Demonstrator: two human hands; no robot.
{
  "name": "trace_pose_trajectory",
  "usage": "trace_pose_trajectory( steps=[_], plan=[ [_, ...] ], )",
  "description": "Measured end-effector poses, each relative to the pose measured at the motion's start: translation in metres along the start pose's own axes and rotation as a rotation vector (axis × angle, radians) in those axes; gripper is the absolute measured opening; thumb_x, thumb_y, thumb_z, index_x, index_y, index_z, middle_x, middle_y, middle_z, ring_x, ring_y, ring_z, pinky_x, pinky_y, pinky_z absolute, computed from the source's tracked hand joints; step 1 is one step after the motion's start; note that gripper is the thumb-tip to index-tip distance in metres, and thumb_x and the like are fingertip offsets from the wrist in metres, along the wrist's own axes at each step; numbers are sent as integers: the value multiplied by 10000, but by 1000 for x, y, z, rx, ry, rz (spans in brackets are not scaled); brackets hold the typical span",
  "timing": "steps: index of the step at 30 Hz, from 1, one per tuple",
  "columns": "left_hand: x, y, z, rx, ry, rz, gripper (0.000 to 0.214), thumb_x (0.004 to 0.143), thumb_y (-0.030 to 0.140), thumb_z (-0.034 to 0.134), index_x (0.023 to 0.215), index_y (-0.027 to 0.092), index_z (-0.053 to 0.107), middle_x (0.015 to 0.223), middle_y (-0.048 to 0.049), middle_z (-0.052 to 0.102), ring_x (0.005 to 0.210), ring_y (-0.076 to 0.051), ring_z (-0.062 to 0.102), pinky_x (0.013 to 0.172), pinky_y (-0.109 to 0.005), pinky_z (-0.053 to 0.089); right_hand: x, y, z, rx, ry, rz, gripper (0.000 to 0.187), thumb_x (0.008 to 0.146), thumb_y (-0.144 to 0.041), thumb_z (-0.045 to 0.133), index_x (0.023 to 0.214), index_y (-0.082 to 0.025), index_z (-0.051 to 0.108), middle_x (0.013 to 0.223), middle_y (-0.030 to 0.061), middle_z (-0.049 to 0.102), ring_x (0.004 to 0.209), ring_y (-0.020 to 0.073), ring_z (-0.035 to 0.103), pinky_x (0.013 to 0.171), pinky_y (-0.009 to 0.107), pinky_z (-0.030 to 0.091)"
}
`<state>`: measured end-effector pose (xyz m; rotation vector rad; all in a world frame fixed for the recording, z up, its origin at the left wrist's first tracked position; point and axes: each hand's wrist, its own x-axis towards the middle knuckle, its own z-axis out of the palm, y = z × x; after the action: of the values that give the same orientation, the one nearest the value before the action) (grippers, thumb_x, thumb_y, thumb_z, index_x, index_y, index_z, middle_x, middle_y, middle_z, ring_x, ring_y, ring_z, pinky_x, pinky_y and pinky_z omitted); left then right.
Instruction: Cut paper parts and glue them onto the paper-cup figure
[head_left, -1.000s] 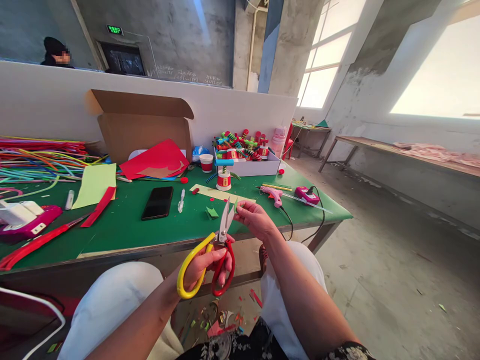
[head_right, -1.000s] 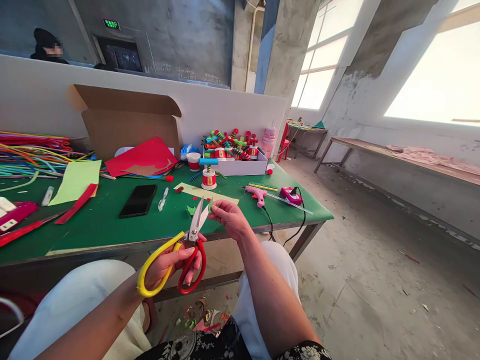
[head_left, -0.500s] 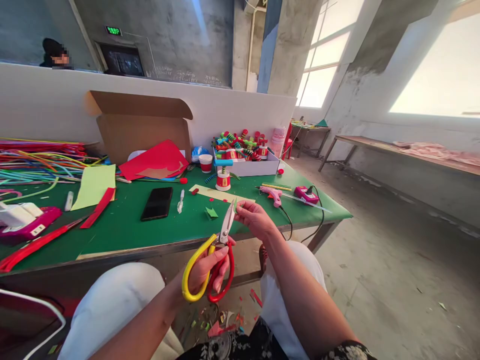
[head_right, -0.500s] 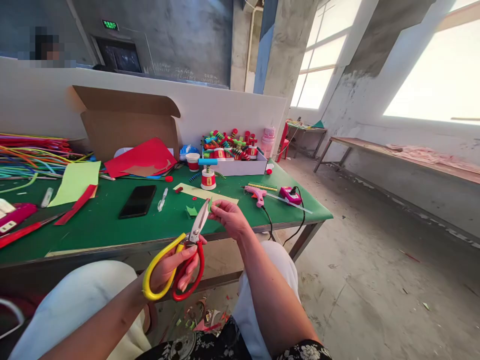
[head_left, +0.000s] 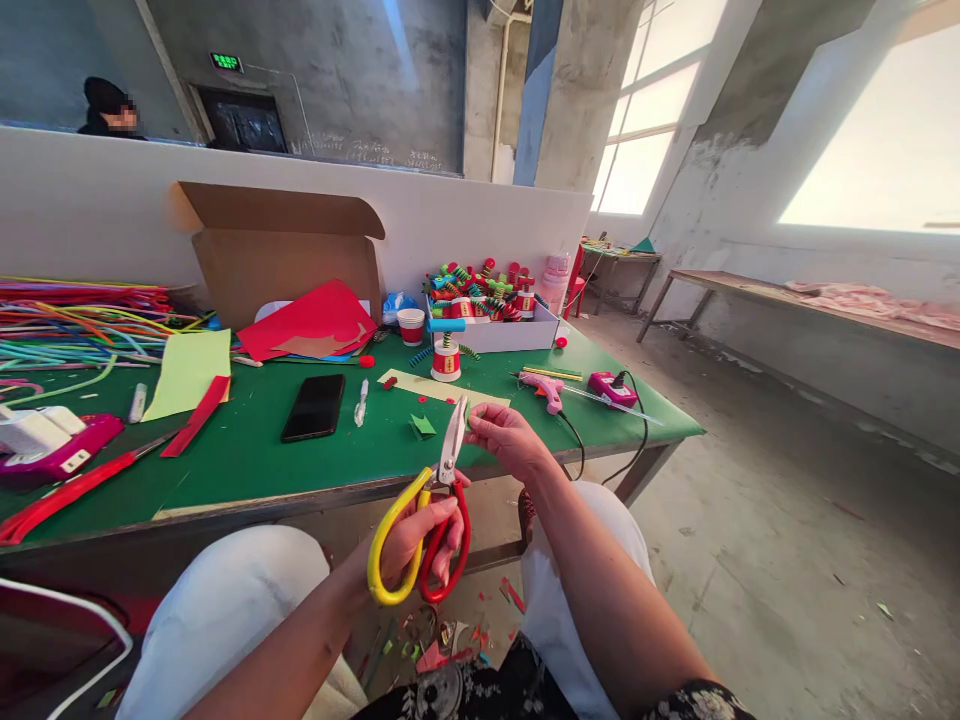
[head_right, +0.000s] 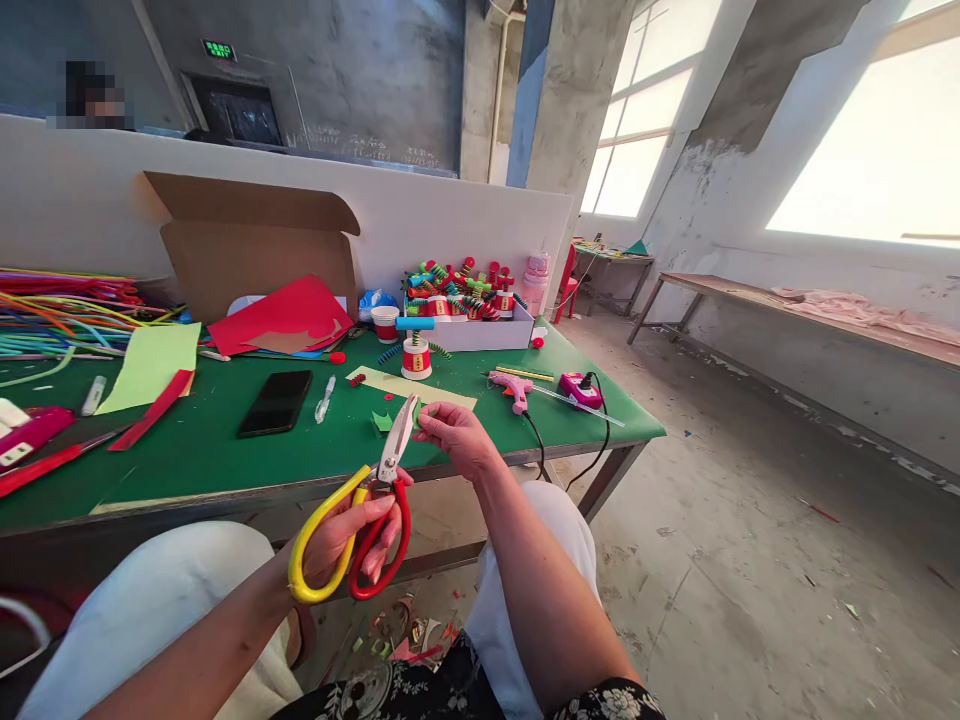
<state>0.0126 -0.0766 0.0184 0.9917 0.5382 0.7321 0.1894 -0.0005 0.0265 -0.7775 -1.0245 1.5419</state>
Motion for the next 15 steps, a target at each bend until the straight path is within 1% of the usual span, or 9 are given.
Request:
trace_pose_trajectory(
  steps=[5,7,8,10,11,12,13,14,15],
  plan=[
    [1,-2,-1,11,17,10,531,785,475,643,1202,213,445,553,70,569,307,-75,443,345,-194,432,-1,-1,1,-11,24,27,370,504,-381,901,698,-173,664,670,-37,621,616,96,604,710,259,505],
    [1,1,-3,63,69,34,529,776,499,633,1179,210,450,561,71,557,311,-81,443,346,-207,428,-1,-2,1,-6,43,24,377,498,-385,901,690,-171,657,639,-46,603,583,85,585,714,263,505],
    [0,4,-6,110,117,63,524,773,518,621,1162,210,452,568,71,549,311,-83,437,342,-212,419,-1,-3,1,0,52,21,377,502,-384,900,691,-170,654,623,-50,596,568,79,573,720,265,505],
    [-3,19,-18,274,265,142,503,774,540,593,1131,215,453,588,70,536,315,-88,421,337,-219,389,-2,-4,0,12,68,20,372,513,-381,897,697,-170,652,600,-52,589,554,74,564,728,267,504],
    [-6,30,-28,400,372,194,487,780,532,578,1130,220,450,597,68,532,321,-89,410,341,-214,364,-2,-5,0,19,76,23,370,513,-375,897,699,-172,650,596,-51,591,560,78,570,730,267,504],
    [-9,43,-39,562,495,216,476,777,505,584,1137,227,446,608,65,534,335,-95,408,350,-214,344,-2,-5,-1,24,86,29,370,509,-364,900,704,-175,649,602,-50,596,573,83,580,730,267,503],
    [-13,57,-52,758,645,214,464,758,455,610,1132,230,451,629,56,546,368,-104,427,377,-214,340,-2,-6,-1,30,98,34,373,498,-349,904,711,-179,649,614,-50,602,587,87,588,730,267,503],
    [-16,72,-65,969,778,176,425,752,396,617,1114,227,471,669,32,579,432,-121,480,426,-218,356,-2,-5,-2,38,108,40,383,482,-330,911,719,-181,650,630,-51,608,599,89,593,731,265,503],
    [-20,86,-78,1192,909,102,374,734,342,619,1065,219,498,704,6,608,495,-143,522,466,-225,356,-1,-5,-3,46,118,45,400,462,-312,918,731,-183,651,646,-52,614,610,88,594,735,263,502]
  ],
)
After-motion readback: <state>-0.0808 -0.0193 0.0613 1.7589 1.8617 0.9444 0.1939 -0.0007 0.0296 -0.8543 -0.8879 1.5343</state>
